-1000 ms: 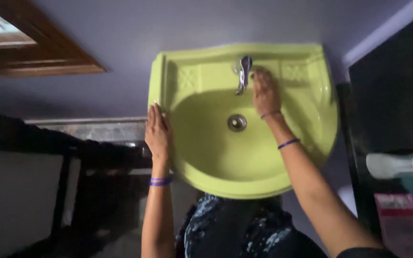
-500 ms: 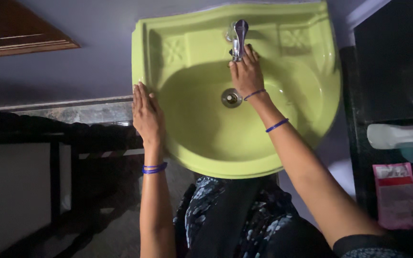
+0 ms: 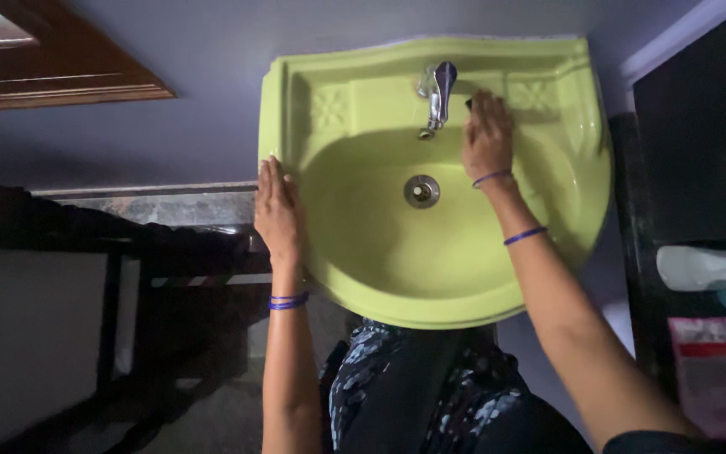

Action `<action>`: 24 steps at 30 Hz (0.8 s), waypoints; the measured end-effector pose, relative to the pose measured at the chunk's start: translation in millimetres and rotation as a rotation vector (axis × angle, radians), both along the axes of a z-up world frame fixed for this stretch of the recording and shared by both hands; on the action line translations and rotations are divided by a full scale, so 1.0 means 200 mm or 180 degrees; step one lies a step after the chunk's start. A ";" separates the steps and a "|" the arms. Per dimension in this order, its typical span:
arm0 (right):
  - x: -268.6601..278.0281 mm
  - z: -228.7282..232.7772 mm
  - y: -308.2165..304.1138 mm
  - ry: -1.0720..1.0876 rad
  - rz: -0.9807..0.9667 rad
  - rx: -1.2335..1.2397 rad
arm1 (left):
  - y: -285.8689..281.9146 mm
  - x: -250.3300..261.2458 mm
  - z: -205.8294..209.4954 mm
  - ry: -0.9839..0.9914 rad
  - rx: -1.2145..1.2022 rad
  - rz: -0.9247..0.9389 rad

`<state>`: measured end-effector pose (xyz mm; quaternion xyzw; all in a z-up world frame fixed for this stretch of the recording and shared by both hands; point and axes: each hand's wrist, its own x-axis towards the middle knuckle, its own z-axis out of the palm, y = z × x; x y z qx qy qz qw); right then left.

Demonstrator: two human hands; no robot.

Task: The person scrubs a light green pedestal sink with a dark sponge, cleaning the basin, faucet, and pedestal. They rinse the sponge under running water and continue wiping the sink surfaces and the floor around the base.

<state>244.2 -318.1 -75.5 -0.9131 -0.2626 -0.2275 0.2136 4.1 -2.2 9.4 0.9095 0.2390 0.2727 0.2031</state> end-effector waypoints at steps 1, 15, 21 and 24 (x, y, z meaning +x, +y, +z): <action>-0.03 -0.01 0.06 0.0065 -0.0014 -0.0039 | 0.00 0.00 0.00 0.0046 0.0079 0.0031; -0.03 0.13 0.11 0.0511 -0.0019 -0.0387 | -0.01 0.00 -0.01 -0.0003 0.0104 -0.0082; 0.03 0.12 -0.07 0.0519 -0.0241 -0.0356 | -0.02 -0.01 -0.02 0.0153 0.0252 0.0000; 0.03 0.06 -0.02 0.0470 -0.0133 -0.0333 | -0.02 0.01 -0.05 0.0158 0.0158 -0.0009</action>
